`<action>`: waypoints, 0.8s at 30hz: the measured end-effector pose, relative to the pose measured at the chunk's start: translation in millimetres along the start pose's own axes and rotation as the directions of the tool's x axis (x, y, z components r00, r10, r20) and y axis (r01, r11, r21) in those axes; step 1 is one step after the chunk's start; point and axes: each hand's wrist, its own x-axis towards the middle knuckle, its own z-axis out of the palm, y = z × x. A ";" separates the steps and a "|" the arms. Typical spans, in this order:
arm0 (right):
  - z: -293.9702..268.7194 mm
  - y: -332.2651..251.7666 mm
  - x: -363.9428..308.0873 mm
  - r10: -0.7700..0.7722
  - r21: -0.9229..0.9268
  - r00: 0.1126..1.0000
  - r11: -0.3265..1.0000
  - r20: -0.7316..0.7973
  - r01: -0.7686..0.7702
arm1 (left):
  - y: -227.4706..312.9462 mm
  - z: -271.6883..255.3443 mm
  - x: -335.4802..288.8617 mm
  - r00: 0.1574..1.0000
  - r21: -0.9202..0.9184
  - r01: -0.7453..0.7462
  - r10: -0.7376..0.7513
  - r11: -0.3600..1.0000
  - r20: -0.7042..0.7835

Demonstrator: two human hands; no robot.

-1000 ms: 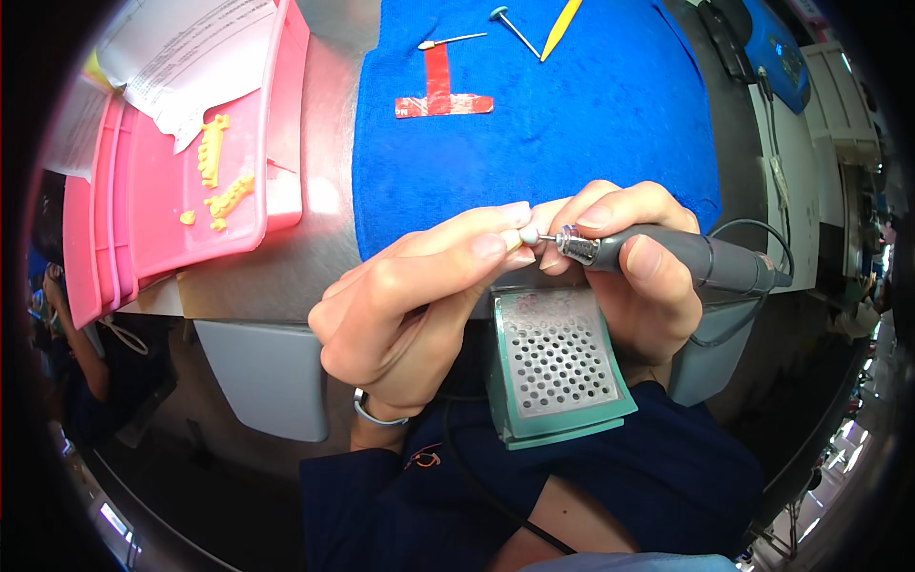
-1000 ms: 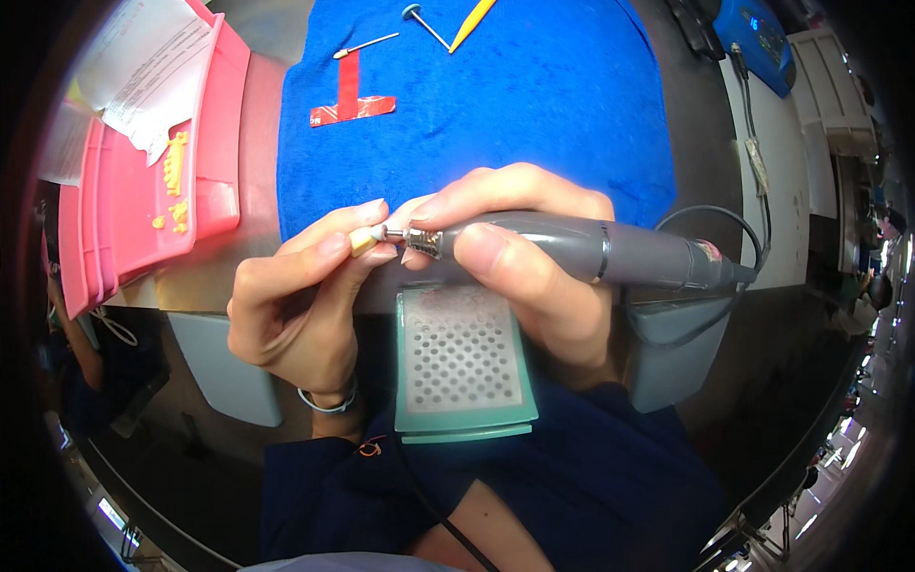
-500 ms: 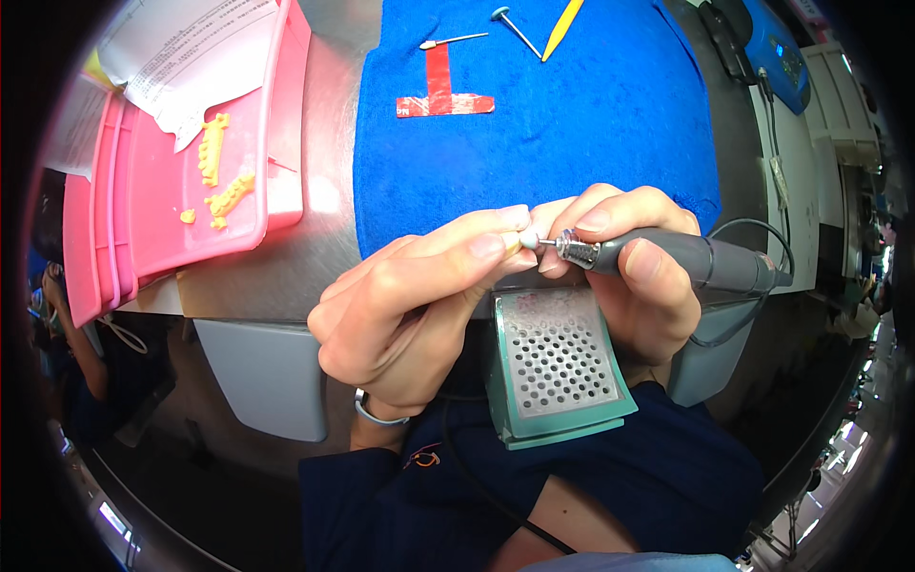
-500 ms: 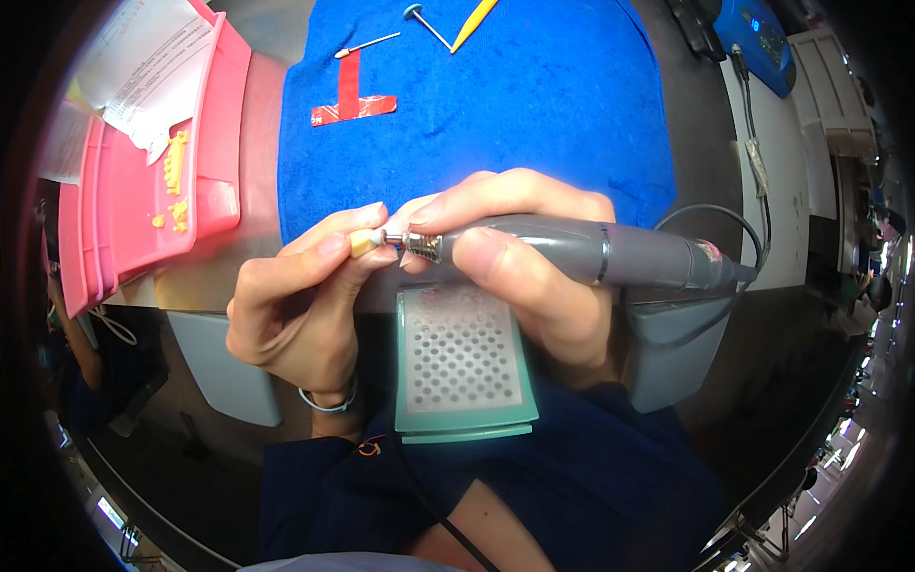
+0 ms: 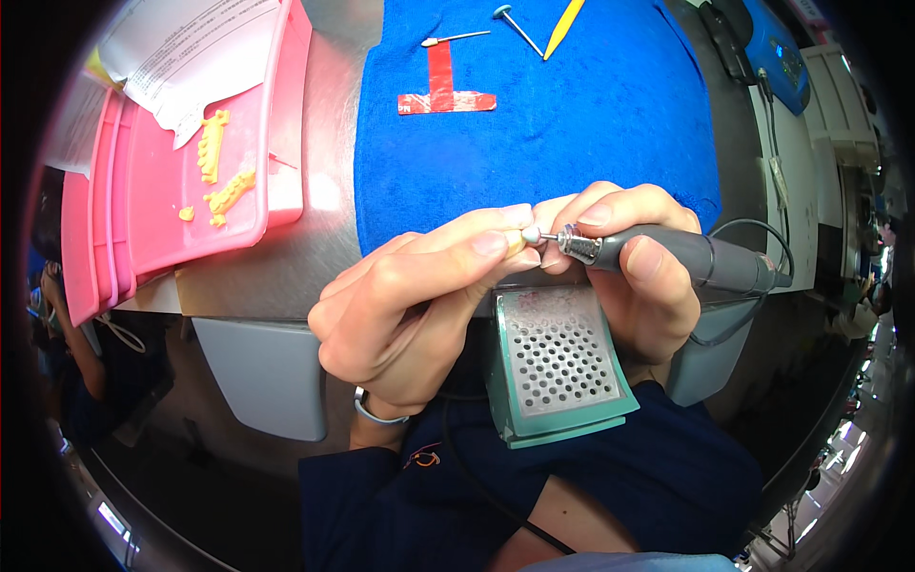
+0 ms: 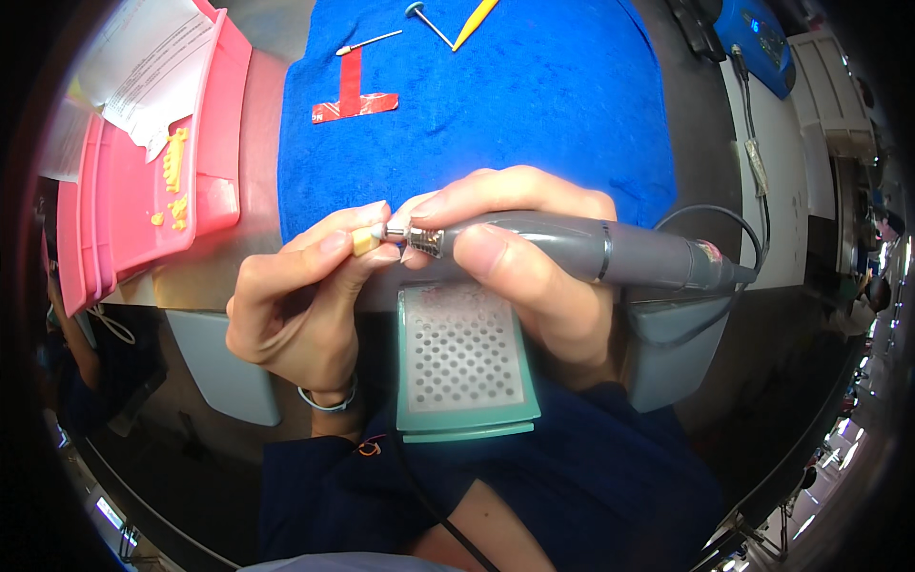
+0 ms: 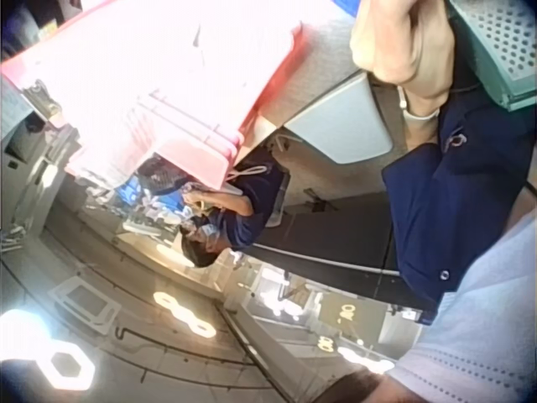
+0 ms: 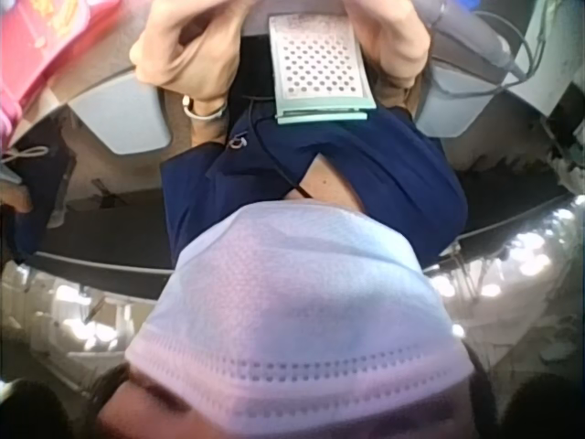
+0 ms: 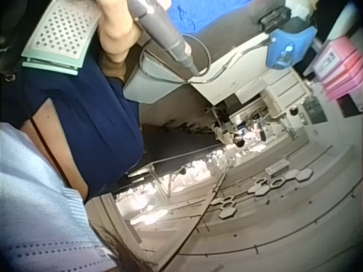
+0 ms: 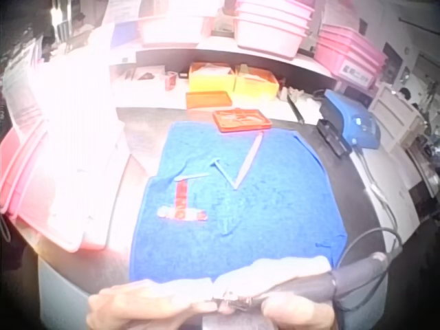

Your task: The person grinds a dental crown using a rotary handpiece, replaces the attachment on the rotary tool with a polishing disc, and polishes the dental crown.

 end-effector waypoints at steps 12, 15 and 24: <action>1.7 -0.1 0.1 0.003 0.010 1.000 1.000 -0.004 -0.003 | -2.1 -2.9 -0.2 1.000 0.030 -0.019 0.018 0.999 0.016; 0.9 1.2 -0.1 -0.003 0.018 1.000 1.000 -0.008 0.003 | -1.0 -2.7 -0.6 1.000 0.011 -0.007 0.007 1.000 0.016; 0.5 -0.1 0.3 0.002 0.026 1.000 1.000 0.007 -0.002 | -0.3 0.1 0.0 1.000 -0.006 -0.010 0.010 1.000 0.003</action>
